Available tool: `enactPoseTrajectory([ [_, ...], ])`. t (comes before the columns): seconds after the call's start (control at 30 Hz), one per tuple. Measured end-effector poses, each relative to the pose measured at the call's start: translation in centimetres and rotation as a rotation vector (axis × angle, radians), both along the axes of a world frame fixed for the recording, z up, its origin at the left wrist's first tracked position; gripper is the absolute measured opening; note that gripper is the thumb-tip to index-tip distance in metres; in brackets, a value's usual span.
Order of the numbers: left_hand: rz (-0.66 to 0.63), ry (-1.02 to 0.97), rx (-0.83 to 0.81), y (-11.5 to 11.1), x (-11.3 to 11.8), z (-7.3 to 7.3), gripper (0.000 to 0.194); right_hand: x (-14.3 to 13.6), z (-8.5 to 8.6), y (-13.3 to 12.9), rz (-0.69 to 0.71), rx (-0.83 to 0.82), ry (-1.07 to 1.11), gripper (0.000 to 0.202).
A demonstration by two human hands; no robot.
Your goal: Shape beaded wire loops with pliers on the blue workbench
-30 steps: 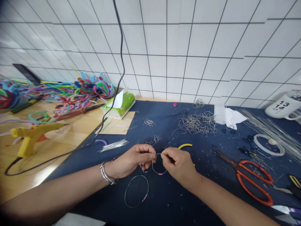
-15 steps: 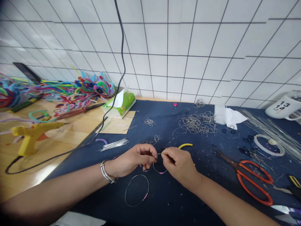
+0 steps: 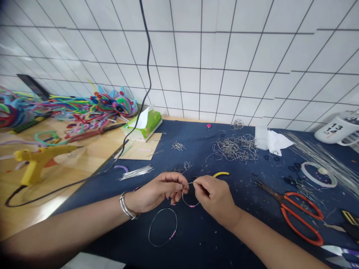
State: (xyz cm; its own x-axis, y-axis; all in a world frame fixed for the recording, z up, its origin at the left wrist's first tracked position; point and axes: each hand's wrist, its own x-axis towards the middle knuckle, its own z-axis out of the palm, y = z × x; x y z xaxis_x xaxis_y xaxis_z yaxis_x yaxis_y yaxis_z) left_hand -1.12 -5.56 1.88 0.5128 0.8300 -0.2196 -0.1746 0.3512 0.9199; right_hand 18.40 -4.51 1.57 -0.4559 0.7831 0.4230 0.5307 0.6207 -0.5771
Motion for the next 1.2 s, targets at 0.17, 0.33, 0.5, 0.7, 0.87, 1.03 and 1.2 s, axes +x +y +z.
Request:
enactPoseTrajectory([
  [0.17, 0.043, 0.075, 0.018, -0.16, 0.15, -0.13, 0.016, 0.11, -0.35, -0.10, 0.022, 0.141, -0.037, 0.015],
  [0.33, 0.116, 0.053, 0.134, -0.24, 0.29, -0.23, 0.012, 0.12, -0.23, -0.14, 0.028, 0.167, -0.035, 0.015],
  [0.5, 0.123, 0.048, 0.210, -0.28, 0.34, -0.42, 0.014, -0.14, 0.31, -0.39, 0.020, 0.030, 0.005, 0.015],
  [0.7, 0.094, 0.013, 0.168, -0.24, 0.37, -0.25, 0.015, -0.26, 0.45, -0.52, -0.028, -0.096, 0.024, 0.015],
  [0.87, 0.078, -0.057, 0.050, -0.23, 0.32, -0.21, 0.016, -0.26, 0.31, -0.39, -0.058, -0.112, 0.045, 0.014],
  [1.03, 0.064, -0.095, -0.003, -0.22, 0.26, -0.30, 0.019, -0.22, 0.43, -0.22, -0.093, -0.144, 0.059, 0.014],
  [1.2, 0.096, -0.086, 0.039, -0.16, 0.28, -0.55, 0.017, -0.24, 0.38, -0.22, -0.066, -0.143, 0.059, 0.013],
])
